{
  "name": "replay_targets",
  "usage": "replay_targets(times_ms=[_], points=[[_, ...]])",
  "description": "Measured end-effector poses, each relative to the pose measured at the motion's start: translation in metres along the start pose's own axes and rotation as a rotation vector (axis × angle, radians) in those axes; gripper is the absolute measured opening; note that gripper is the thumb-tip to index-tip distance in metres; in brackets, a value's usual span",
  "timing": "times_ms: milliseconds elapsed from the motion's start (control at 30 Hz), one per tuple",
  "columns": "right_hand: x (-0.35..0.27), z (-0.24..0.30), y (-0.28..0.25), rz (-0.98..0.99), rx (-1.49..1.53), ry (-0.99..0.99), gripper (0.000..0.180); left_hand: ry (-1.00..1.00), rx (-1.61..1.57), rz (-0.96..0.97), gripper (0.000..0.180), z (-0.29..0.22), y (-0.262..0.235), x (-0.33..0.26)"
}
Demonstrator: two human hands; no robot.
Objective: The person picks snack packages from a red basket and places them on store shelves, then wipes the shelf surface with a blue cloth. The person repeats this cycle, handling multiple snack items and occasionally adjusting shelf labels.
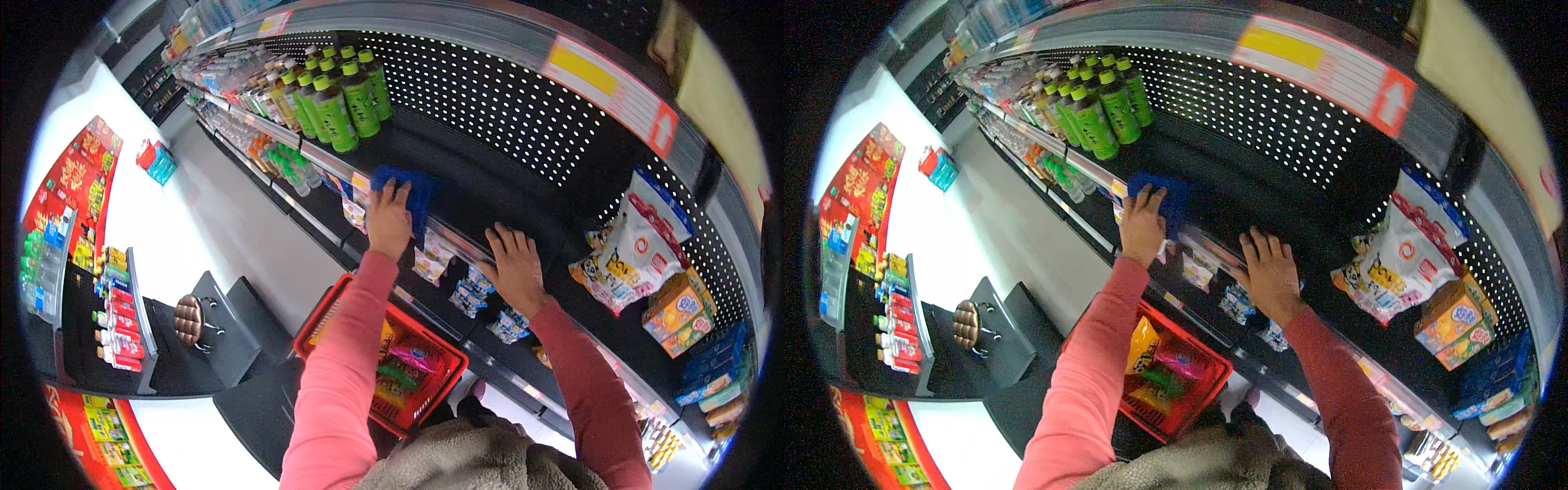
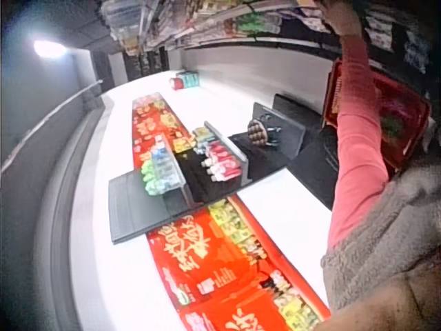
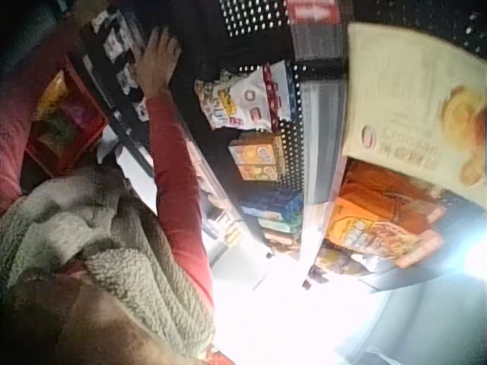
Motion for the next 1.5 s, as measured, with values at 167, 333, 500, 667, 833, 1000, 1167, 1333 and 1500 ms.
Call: replay_targets(times_ms=[167, 333, 500, 667, 833, 1000, 1167, 1333, 1500], points=[[0.005, 0.000, 0.008, 0.077, -0.061, -0.009, 0.070, 0.020, 0.066, -0.068, 0.048, 0.064, 0.000, 0.045], [0.004, 0.001, 0.010, 0.085, -0.093, -0.016, 0.073, -0.198, -0.121, -0.159, 0.036, 0.107, -0.007, 0.066], [0.005, 0.001, 0.012, 0.110, -0.055, -0.003, 0.076, -0.386, -0.285, -0.378, 0.063, 0.097, 0.004, 0.046], [0.004, 0.001, 0.013, 0.127, -0.070, 0.004, 0.075, -0.403, -0.266, -0.425, 0.073, 0.109, 0.023, 0.051], [0.003, 0.003, 0.014, 0.122, -0.097, -0.006, 0.073, -0.468, -0.383, -0.380, 0.064, 0.167, 0.032, 0.072], [0.001, 0.002, 0.015, 0.150, -0.088, 0.012, 0.075, -0.486, -0.351, -0.345, 0.060, 0.225, 0.041, 0.106], [0.005, 0.003, 0.012, 0.154, -0.063, -0.003, 0.074, -0.468, -0.220, -0.266, 0.063, 0.273, 0.050, 0.140], [0.005, 0.005, 0.009, 0.130, -0.065, -0.021, 0.072, -0.494, -0.227, -0.232, 0.060, 0.293, 0.044, 0.152], [0.005, 0.004, 0.011, 0.142, -0.093, -0.019, 0.074, -0.475, -0.164, -0.182, 0.056, 0.260, 0.033, 0.126]])
Point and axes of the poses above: each hand's wrist, its own x-axis towards the middle knuckle, its own y-axis out of the palm, z = x × y, the point moved 10 cm from there along x, towards the middle knuckle, and after that the axes turned 8 degrees about -y, right-handed, at the moved point
